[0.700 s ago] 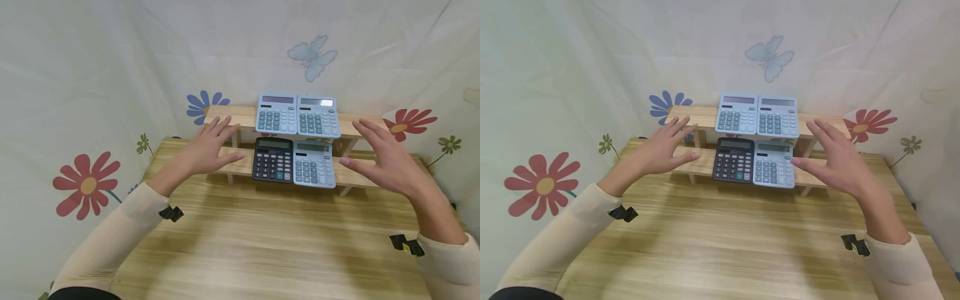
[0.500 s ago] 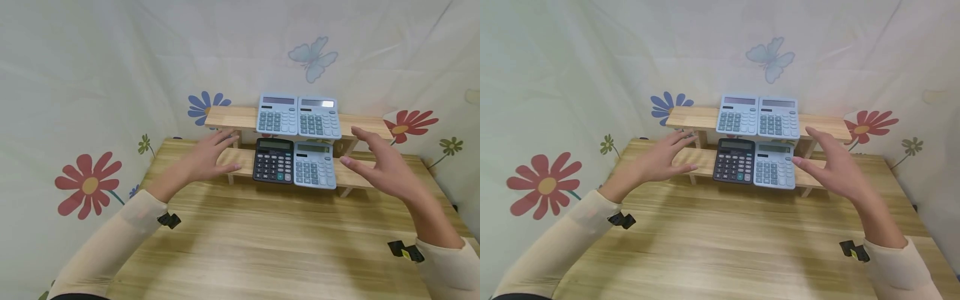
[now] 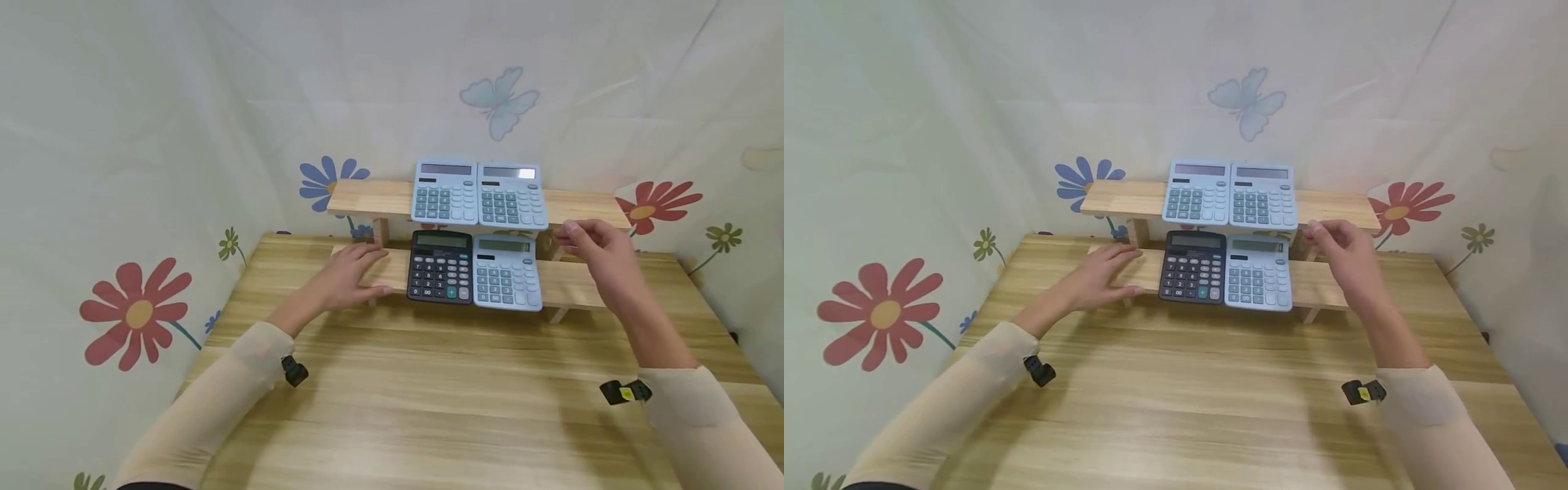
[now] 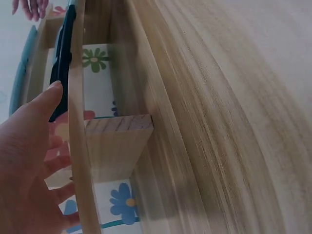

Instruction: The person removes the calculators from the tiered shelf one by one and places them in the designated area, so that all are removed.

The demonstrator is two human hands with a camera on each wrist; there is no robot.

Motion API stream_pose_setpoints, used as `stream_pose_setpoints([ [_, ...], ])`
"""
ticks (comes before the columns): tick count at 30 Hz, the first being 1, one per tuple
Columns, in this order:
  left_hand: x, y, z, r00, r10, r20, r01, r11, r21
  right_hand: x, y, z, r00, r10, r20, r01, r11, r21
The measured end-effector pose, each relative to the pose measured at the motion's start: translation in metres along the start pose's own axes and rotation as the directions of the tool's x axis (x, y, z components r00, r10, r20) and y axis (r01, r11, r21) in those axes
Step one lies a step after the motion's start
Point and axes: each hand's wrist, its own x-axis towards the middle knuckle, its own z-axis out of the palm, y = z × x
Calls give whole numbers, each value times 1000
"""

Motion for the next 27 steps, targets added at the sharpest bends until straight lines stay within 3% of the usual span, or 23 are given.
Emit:
stream_pose_setpoints([
  [6, 0, -3, 5, 1000, 6, 5, -6, 1000, 0, 13, 8, 15, 997, 71, 17, -73, 967, 246],
  [13, 1, -7, 8, 999, -34, 6, 34, 999, -30, 21, 6, 33, 993, 73, 95, -104, 923, 371],
  [19, 4, -12, 15, 999, -49, -24, 47, 998, -50, 26, 5, 45, 986, 102, 134, -156, 854, 497],
  [27, 8, -12, 21, 999, -39, -38, 39, 999, 8, 30, 6, 53, 985, 149, 87, -170, 757, 631],
])
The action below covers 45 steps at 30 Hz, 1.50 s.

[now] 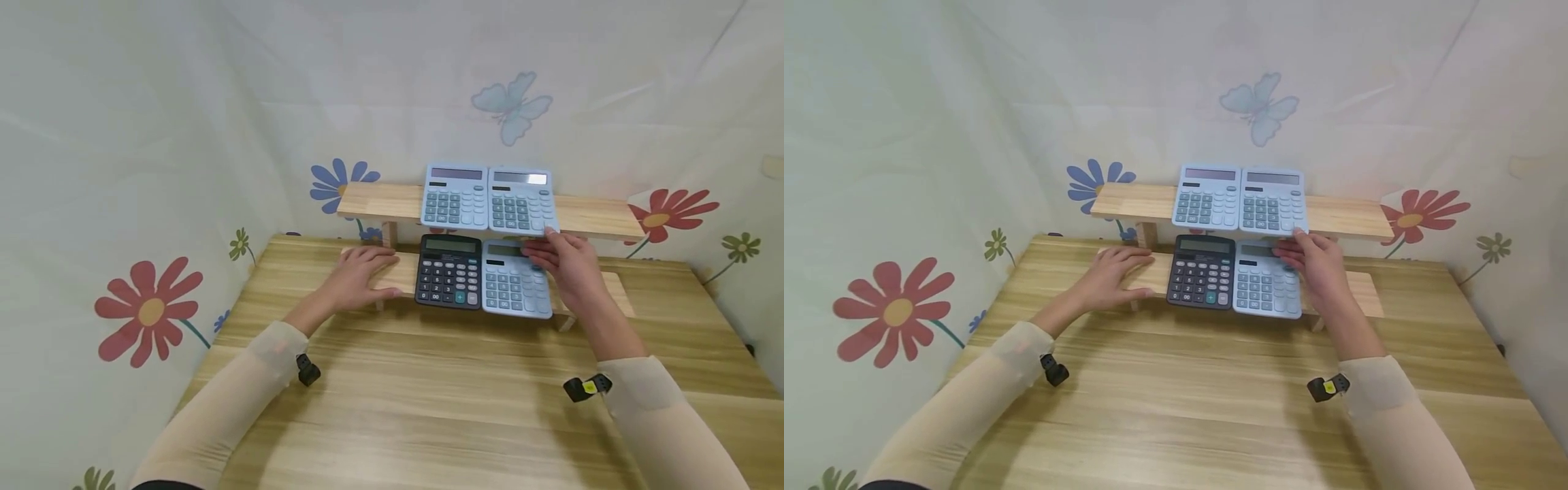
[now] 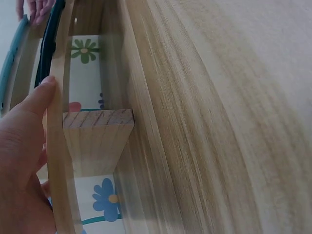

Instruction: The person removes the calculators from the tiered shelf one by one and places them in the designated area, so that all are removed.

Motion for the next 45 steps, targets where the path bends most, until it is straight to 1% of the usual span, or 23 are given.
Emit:
stream_pose_setpoints([
  [1, 1, 0, 0, 1000, 4, -1, -4, 1000, 2, -1, 0, 0, 1000, -5, -6, 5, 1000, 15],
  [5, 1, 1, 1, 1000, 7, -5, -7, 1000, 6, -5, -2, -2, 1000, -27, -13, 28, 1000, 6],
  [12, -1, 3, -1, 1000, 5, -7, -5, 1000, 11, -16, 3, -15, 998, -58, 15, 58, 998, -17],
  [14, -2, 4, -3, 1000, 9, -11, -9, 1000, 10, -19, 4, -19, 998, -60, 11, 60, 998, -15],
  [18, -2, 4, -5, 1000, 10, -10, -9, 1000, 14, -23, 6, -24, 998, -55, 4, 55, 997, -54],
  [21, -2, 4, -4, 1000, 8, -5, -8, 1000, 24, -21, 5, -25, 999, -45, 8, 46, 999, -26],
  [25, 0, 4, -1, 1000, 17, -4, -16, 1000, 23, -15, 0, -27, 1000, -23, 16, 21, 995, 97],
  [28, 1, 5, 1, 1000, 28, -8, -27, 999, 16, -11, -4, -28, 1000, 12, 16, -14, 991, 134],
  [31, 2, 7, 1, 999, 34, -8, -33, 999, 16, -10, -7, -30, 999, 52, 4, -52, 991, 123],
  [33, 2, 7, 1, 999, 35, -7, -35, 999, 19, -11, -8, -30, 998, 69, -6, -68, 987, 144],
  [39, 3, 7, -1, 999, 36, -12, -35, 999, 27, -12, -10, -33, 997, 81, -10, -78, 976, 201],
  [45, -1, 5, -1, 1000, 21, -8, -20, 999, 30, -17, -10, -36, 994, 112, 13, -113, 984, 135],
])
